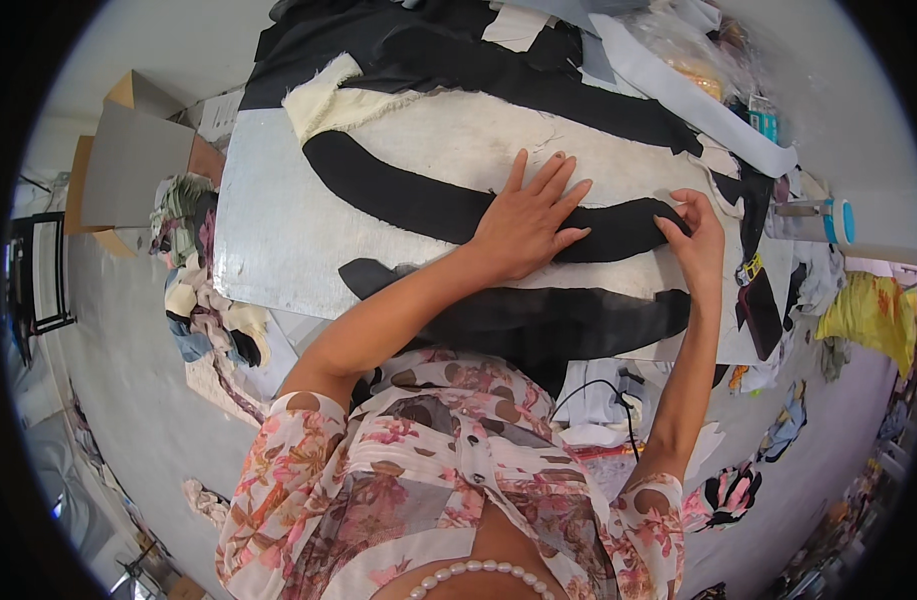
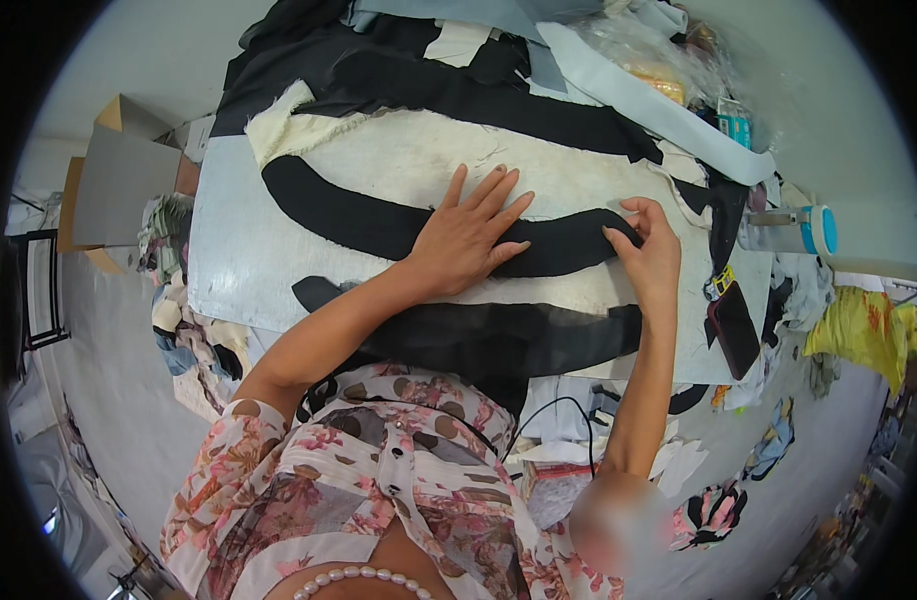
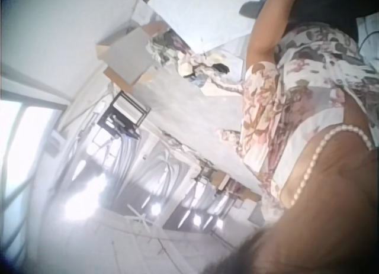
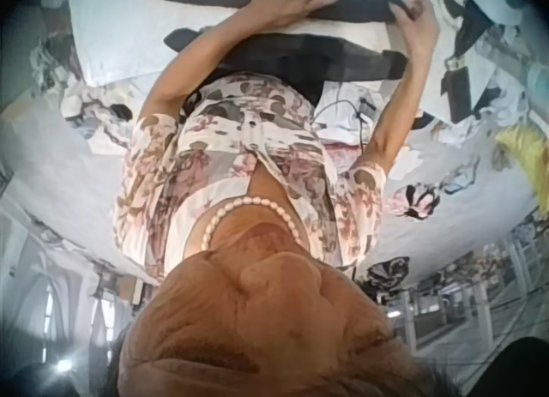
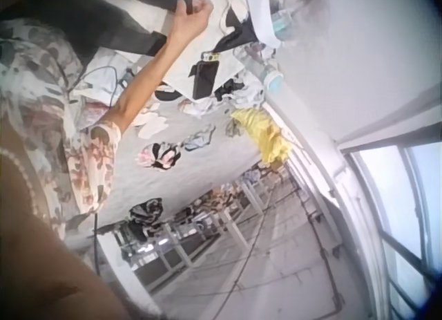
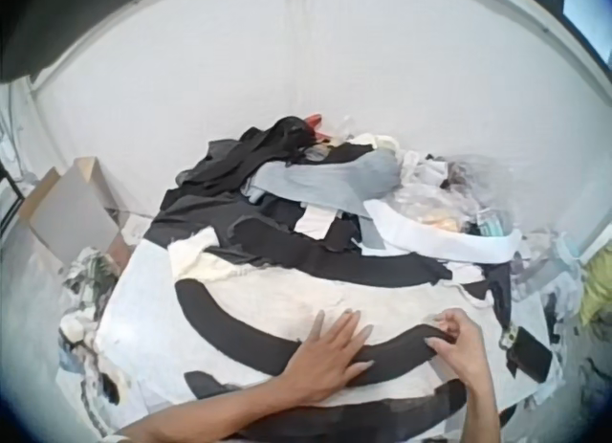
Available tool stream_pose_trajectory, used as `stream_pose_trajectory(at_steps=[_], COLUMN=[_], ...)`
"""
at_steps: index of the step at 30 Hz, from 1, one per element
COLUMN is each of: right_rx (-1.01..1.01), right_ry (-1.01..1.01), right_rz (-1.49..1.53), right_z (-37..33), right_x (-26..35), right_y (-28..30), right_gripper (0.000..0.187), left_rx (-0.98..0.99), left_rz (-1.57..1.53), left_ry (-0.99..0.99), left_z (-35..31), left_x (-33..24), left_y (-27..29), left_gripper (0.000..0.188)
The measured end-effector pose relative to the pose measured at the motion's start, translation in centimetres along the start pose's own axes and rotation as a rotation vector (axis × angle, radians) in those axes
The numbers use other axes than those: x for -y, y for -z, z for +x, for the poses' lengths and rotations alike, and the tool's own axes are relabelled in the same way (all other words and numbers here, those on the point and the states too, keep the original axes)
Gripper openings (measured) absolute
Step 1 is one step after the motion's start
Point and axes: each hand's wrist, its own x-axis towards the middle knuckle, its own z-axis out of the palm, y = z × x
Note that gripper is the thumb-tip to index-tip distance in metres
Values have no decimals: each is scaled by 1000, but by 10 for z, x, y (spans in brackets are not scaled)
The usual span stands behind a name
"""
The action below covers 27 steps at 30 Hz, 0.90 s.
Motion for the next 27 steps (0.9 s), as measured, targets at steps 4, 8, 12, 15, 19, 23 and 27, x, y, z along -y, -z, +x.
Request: stream_pose_trajectory(at_steps=[4, 8, 12, 15, 19, 23, 27], right_rx=[-74, -160, -215, 20, -13, -8, 284], right_ry=[71, 117, 98, 29, -11, 118, 322], right_rz=[-159, -418, -125, 162, 103, 49, -60], right_z=[6, -1, -4, 14, 28, -3, -60], right_x=[-21, -5, 14, -1, -18, 19, 72], right_y=[-8, -10, -10, -24, -20, -27, -57], right_gripper=[36, 33, 21, 18, 15, 9, 7], left_rx=[-19, -23, -23, -45, -80, -198, -550], left_rz=[-3, 3, 31, 51, 16, -273, -479], left_ry=[-11, -4, -8, -20, -34, -21, 125], left_z=[0, -2, -2, 0, -1, -8, -68], left_x=[0, 0, -1, -1, 1, 12, 49], left_y=[-2, -2, -2, -3, -5, 15, 62], left_gripper=[61, 61, 60, 59, 58, 54, 45])
